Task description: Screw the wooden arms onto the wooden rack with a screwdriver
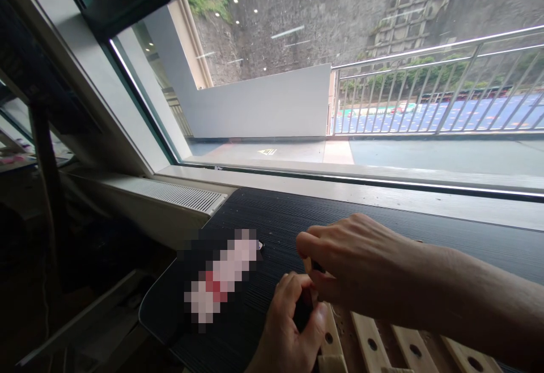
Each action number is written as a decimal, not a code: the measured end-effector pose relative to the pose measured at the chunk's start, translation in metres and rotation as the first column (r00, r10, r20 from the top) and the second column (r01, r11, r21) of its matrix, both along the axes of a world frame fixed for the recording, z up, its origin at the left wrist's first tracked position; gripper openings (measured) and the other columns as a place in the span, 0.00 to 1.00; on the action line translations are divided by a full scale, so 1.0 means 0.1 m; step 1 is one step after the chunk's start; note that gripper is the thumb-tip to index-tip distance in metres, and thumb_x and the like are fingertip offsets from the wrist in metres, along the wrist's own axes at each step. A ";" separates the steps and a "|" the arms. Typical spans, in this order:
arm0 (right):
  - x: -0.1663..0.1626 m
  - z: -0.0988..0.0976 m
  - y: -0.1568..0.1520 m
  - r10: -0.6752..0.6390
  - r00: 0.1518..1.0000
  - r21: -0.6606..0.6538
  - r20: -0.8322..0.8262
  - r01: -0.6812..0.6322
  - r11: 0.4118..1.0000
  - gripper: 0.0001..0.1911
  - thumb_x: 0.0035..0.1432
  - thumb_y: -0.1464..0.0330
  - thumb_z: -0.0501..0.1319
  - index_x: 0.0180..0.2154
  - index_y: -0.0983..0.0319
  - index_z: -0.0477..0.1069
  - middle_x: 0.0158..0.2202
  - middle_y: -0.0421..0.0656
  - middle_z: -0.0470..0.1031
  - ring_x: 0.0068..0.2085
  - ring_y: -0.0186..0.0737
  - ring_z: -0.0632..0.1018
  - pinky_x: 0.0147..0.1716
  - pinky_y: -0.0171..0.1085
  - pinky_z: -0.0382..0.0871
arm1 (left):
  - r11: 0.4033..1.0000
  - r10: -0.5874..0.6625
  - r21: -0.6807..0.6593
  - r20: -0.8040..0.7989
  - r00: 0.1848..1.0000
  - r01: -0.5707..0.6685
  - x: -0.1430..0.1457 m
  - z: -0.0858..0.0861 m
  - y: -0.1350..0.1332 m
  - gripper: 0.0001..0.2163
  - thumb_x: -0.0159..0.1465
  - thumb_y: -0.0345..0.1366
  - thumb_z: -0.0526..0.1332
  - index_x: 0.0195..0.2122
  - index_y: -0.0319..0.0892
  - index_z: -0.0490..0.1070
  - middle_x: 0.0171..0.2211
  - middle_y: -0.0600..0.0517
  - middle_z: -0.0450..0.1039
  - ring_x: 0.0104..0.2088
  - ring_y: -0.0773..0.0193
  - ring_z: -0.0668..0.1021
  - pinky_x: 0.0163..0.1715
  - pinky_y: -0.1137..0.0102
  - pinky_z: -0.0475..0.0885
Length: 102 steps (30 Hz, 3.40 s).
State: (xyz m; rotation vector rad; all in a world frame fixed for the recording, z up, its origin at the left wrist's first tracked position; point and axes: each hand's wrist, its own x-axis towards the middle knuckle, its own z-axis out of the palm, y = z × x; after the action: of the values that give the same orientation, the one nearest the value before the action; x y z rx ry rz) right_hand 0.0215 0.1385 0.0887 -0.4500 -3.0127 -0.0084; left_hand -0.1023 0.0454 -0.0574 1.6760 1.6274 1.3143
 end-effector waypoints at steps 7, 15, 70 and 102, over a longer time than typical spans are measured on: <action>0.02 -0.12 0.03 0.027 1.000 0.028 0.011 -0.027 0.999 0.03 0.58 0.71 0.57 0.32 0.60 0.61 0.23 0.35 0.69 0.19 0.31 0.68 0.18 0.34 0.43 | 0.999 0.030 0.017 -0.017 0.999 -0.030 0.00 -0.03 0.00 0.04 0.60 0.34 0.56 0.36 0.43 0.68 0.32 0.52 0.69 0.35 0.63 0.72 0.38 0.70 0.70; -0.05 0.02 0.01 -0.010 1.000 0.015 -0.010 0.010 1.000 0.04 0.56 0.69 0.57 0.30 0.60 0.63 0.24 0.37 0.70 0.20 0.32 0.67 0.19 0.33 0.43 | 0.996 0.057 0.063 -0.022 0.998 -0.055 0.02 -0.06 0.01 0.06 0.60 0.32 0.55 0.38 0.44 0.68 0.33 0.51 0.70 0.35 0.63 0.72 0.39 0.69 0.71; 0.28 -0.11 0.12 -0.294 0.956 -0.111 -0.001 0.292 0.950 0.08 0.62 0.63 0.52 0.33 0.59 0.65 0.23 0.39 0.73 0.23 0.36 0.72 0.20 0.35 0.45 | 0.955 -0.137 -0.285 -0.199 0.970 0.077 0.07 0.27 0.00 0.17 0.65 0.40 0.50 0.48 0.43 0.73 0.48 0.46 0.74 0.50 0.56 0.73 0.52 0.62 0.69; 0.64 -0.03 0.44 -0.421 0.903 -0.074 -0.088 0.415 0.907 0.12 0.57 0.62 0.54 0.31 0.61 0.72 0.24 0.41 0.73 0.24 0.33 0.68 0.22 0.33 0.51 | 0.801 -0.339 -0.106 0.732 0.591 0.590 -0.13 0.49 1.03 0.26 0.55 0.41 0.67 0.54 0.42 0.65 0.54 0.43 0.68 0.55 0.53 0.70 0.56 0.61 0.62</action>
State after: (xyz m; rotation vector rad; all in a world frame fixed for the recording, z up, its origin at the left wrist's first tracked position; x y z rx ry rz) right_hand 0.0856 0.1827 0.0861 -1.0602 -2.7598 0.0622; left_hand -0.1150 0.1480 -0.0085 1.0817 0.8050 1.0890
